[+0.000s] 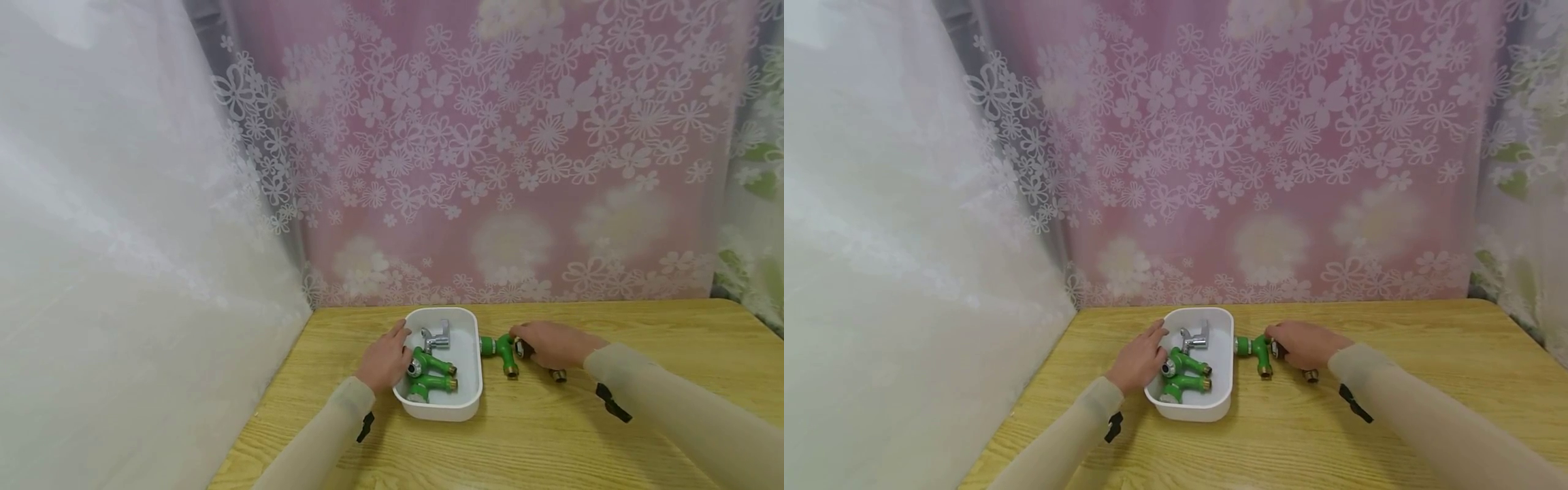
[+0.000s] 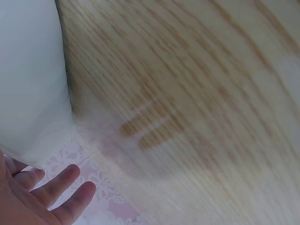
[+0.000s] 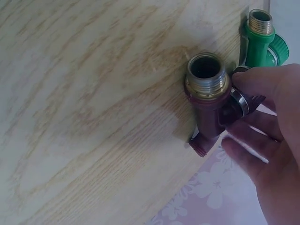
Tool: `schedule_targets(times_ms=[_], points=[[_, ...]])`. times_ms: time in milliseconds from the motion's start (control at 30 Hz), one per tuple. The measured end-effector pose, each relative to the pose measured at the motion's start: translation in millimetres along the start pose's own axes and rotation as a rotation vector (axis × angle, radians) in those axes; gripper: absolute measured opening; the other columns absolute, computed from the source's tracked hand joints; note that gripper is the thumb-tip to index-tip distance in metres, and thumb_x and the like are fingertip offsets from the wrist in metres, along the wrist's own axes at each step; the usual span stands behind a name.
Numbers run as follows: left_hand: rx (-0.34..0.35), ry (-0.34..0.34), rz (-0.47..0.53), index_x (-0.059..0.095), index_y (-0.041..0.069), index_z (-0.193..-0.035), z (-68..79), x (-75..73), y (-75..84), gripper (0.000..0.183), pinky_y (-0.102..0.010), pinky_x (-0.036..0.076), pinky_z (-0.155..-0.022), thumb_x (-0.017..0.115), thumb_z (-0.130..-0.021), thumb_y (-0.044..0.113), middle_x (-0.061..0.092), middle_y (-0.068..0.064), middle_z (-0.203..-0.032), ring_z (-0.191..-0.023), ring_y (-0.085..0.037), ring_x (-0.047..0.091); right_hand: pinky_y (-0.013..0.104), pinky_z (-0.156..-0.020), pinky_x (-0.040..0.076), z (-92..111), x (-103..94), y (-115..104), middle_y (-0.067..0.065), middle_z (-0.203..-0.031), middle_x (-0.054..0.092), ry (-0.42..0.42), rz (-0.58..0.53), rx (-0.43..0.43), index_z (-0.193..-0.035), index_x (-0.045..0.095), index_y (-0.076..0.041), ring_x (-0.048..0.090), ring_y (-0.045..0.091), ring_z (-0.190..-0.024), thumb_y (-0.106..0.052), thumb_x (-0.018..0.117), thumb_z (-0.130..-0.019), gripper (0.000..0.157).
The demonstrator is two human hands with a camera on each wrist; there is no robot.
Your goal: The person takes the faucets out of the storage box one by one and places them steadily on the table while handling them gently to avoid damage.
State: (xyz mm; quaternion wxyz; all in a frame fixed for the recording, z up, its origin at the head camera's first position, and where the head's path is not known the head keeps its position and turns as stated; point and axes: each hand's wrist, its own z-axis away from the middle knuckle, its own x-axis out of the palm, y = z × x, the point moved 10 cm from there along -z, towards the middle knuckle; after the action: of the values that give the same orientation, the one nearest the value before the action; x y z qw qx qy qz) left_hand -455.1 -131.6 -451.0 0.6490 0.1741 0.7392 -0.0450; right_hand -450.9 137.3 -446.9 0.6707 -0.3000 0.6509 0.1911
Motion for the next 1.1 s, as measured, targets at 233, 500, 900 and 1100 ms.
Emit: schedule_targets(times_ms=[233, 500, 900, 1100], points=[[0.002, 0.006, 0.011, 0.049, 0.011, -0.147, -2.2, 1.2, -0.9, 0.047, -0.047, 0.045, -0.109, 0.037, -0.104, 0.027, 0.031, -0.005, -0.165, -0.138, -0.028, 0.051, 0.049, -0.081, 0.058, 8, -7.5, -3, 0.012, -0.109, 0.071, 0.083, 0.168, -0.009, -0.123, 0.064, -0.004, 0.068, 0.031, -0.098, -0.008, 0.079, -0.083, 0.043], [-0.003, -0.002, 0.017, 0.049, 0.012, -0.147, 0.6, 0.8, -0.3, 0.047, -0.048, 0.046, -0.109, 0.038, -0.105, 0.028, 0.031, -0.004, -0.165, -0.137, -0.029, 0.051, 0.046, -0.077, 0.058, 13, -4.1, -1, 0.008, -0.100, 0.071, 0.123, 0.230, 0.010, -0.118, 0.066, -0.004, 0.066, 0.028, -0.092, -0.005, 0.070, -0.091, 0.028], [-0.004, 0.003, 0.005, 0.050, 0.012, -0.146, -0.1, 0.0, -0.5, 0.047, -0.047, 0.045, -0.110, 0.038, -0.105, 0.028, 0.031, -0.005, -0.165, -0.137, -0.028, 0.051, 0.043, -0.078, 0.057, 9, -4.8, 0, 0.009, -0.101, 0.071, 0.149, 0.229, 0.018, -0.120, 0.066, -0.004, 0.064, 0.028, -0.094, -0.003, 0.069, -0.092, 0.028], [-0.001, 0.000, 0.001, 0.050, 0.012, -0.147, -0.2, 0.1, -0.2, 0.047, -0.047, 0.046, -0.109, 0.038, -0.105, 0.028, 0.031, -0.005, -0.165, -0.137, -0.028, 0.051, 0.045, -0.079, 0.058, 6, -3.6, 3, 0.011, -0.105, 0.071, 0.134, 0.195, 0.047, -0.121, 0.066, -0.003, 0.064, 0.030, -0.097, -0.001, 0.067, -0.092, 0.029]])
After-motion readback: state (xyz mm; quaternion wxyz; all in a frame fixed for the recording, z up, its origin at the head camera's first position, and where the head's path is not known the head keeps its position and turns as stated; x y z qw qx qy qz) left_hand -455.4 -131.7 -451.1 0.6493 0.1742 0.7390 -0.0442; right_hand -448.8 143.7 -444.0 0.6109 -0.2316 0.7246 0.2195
